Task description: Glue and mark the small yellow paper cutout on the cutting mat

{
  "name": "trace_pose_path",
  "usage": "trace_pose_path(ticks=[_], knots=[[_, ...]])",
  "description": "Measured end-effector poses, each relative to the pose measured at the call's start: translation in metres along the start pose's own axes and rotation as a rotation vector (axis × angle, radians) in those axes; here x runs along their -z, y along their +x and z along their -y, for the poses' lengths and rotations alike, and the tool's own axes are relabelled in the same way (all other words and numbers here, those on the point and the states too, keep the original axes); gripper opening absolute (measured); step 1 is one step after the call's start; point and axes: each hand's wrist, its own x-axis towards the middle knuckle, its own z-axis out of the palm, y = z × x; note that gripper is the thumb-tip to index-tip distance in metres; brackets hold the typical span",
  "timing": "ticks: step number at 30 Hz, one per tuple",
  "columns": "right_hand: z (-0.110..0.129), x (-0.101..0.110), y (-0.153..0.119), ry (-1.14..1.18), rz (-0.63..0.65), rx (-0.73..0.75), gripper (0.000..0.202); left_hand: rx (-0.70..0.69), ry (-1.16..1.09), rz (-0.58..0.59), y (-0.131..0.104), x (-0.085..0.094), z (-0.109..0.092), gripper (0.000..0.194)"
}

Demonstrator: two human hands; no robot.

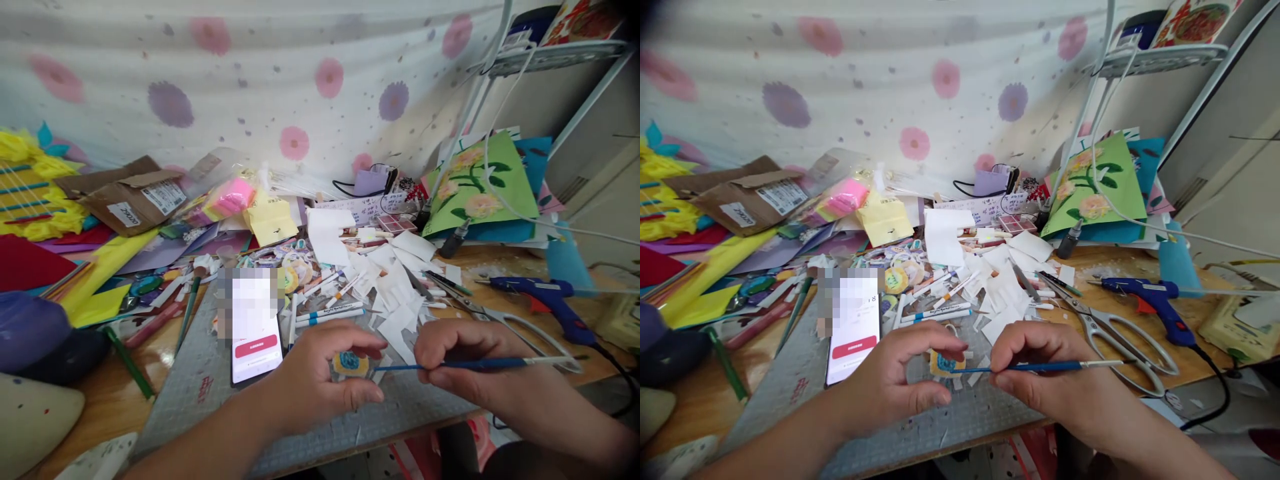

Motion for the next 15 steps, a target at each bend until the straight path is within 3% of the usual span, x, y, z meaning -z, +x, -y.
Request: trace_pose_path(ticks=[3,12,15], knots=[[-0.001,-0.001,0.002,0.008,0.031,0.021,0.008,0.064,0.003,-0.014,-0.001,0.003,0.001,0.04],[0.004,-0.008,0.007,-0.034,0.078,0.019,0.007,0.133,-0.058,-0.029,0.001,-0.002,0.004,0.021],[0.006,-0.012,0.006,-0.056,0.064,0.077,0.008,0.223,-0.1,-0.052,0.001,-0.004,0.005,0.019]])
